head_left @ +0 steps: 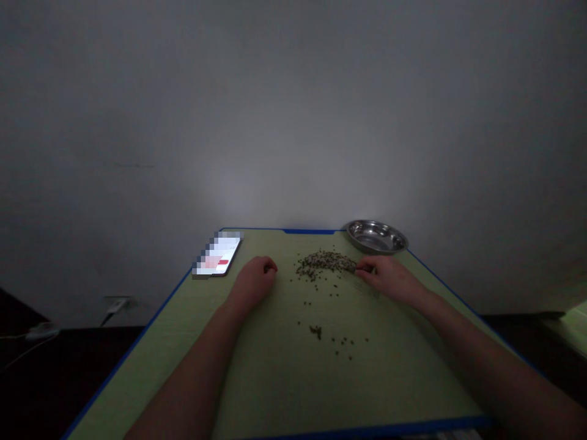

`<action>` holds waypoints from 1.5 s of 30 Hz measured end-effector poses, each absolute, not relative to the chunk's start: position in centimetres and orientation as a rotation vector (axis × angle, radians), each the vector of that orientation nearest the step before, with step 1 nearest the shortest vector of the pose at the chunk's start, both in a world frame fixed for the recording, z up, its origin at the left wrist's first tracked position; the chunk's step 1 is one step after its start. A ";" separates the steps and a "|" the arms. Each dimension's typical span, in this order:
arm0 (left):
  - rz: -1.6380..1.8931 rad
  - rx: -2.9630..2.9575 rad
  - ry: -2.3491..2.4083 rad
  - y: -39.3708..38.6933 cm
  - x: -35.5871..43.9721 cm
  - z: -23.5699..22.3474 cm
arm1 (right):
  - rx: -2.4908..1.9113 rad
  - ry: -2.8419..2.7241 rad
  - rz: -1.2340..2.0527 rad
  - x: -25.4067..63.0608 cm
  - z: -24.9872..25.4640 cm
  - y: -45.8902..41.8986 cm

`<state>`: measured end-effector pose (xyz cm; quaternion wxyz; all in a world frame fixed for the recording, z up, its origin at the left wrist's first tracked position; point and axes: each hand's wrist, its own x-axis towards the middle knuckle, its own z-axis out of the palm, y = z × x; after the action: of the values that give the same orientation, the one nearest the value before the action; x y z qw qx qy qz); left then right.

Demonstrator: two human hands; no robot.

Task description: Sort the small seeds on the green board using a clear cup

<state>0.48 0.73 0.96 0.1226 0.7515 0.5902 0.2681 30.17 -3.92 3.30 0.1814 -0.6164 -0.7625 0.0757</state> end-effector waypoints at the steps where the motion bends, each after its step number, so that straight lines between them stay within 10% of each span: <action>1: 0.782 2.193 1.723 0.8 0.5 0.9 | -1.733 -2.155 0.215 30.1 3.4 -4.0; 45: 0.757 2.203 1.729 0.6 0.6 1.1 | -1.639 -2.106 0.345 29.2 2.8 -4.7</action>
<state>0.59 0.58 1.06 0.1199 0.7539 0.5918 0.2589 29.17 -4.70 2.84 0.2235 -0.5939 -0.7627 0.1248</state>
